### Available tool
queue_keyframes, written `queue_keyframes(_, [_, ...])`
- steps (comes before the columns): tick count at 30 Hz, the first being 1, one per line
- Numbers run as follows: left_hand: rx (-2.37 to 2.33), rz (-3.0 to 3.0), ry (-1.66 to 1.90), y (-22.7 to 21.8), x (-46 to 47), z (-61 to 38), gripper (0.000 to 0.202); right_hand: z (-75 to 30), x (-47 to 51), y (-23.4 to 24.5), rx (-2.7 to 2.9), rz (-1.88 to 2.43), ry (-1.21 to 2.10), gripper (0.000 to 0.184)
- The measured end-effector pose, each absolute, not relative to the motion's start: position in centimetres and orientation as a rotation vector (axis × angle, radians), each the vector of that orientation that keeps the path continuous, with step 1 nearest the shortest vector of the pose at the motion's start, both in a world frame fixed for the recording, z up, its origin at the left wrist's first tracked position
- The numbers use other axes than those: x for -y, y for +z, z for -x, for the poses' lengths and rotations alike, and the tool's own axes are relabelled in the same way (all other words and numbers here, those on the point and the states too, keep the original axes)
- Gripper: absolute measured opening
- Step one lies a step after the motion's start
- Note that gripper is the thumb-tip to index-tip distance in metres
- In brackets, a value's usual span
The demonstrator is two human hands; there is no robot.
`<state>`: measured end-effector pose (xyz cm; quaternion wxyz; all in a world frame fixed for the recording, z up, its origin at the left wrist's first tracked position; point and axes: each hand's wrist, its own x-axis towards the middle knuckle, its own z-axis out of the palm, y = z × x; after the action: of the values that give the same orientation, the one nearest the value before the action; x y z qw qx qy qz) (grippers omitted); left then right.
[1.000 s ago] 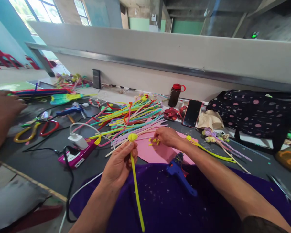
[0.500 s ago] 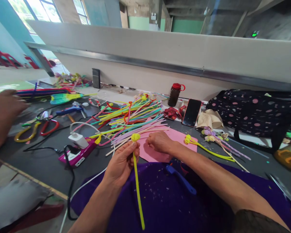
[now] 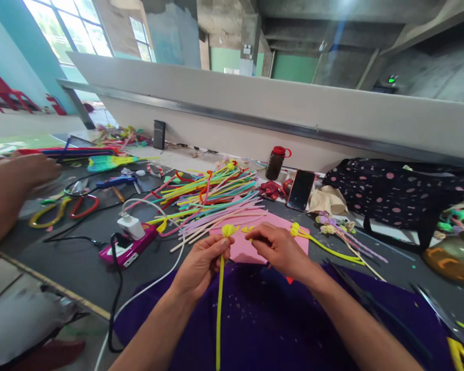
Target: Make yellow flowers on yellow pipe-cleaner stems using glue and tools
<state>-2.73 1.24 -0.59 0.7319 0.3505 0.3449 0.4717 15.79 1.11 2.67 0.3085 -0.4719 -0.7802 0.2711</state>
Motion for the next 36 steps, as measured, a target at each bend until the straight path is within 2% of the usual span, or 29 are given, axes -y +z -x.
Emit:
queue_keyframes(5, [-0.740, -0.836, 0.989, -0.7, -0.8, 2.3, 0.020, -15.6, 1.4, 2.7, 1.751, 1.232, 1.014, 0.009])
queue_keyframes(11, [-0.677, -0.882, 0.961, -0.3, -0.3, 1.6, 0.020, -15.9, 3.4, 3.2, 1.487, 1.150, 1.209, 0.015])
queue_keyframes(17, [-0.569, -0.935, 0.871, 1.3, 0.0, -1.4, 0.022, -17.0, 4.2, 2.4, 1.207, 1.026, 1.272, 0.016])
queue_keyframes(23, [-0.638, -0.847, 0.848, -0.1, -0.4, -3.3, 0.021, -18.0, 3.2, 1.6, 0.965, 0.941, 1.264, 0.018])
queue_keyframes(30, [-0.673, -0.785, 0.859, -0.6, -0.1, -3.4, 0.020, -17.4, 2.3, 0.5, 0.920, 0.962, 1.307, 0.017])
queue_keyframes(36, [-0.687, -0.814, 0.900, -0.7, 0.0, -3.5, 0.020, -17.0, 2.1, 0.2, 1.035, 1.037, 1.184, 0.016])
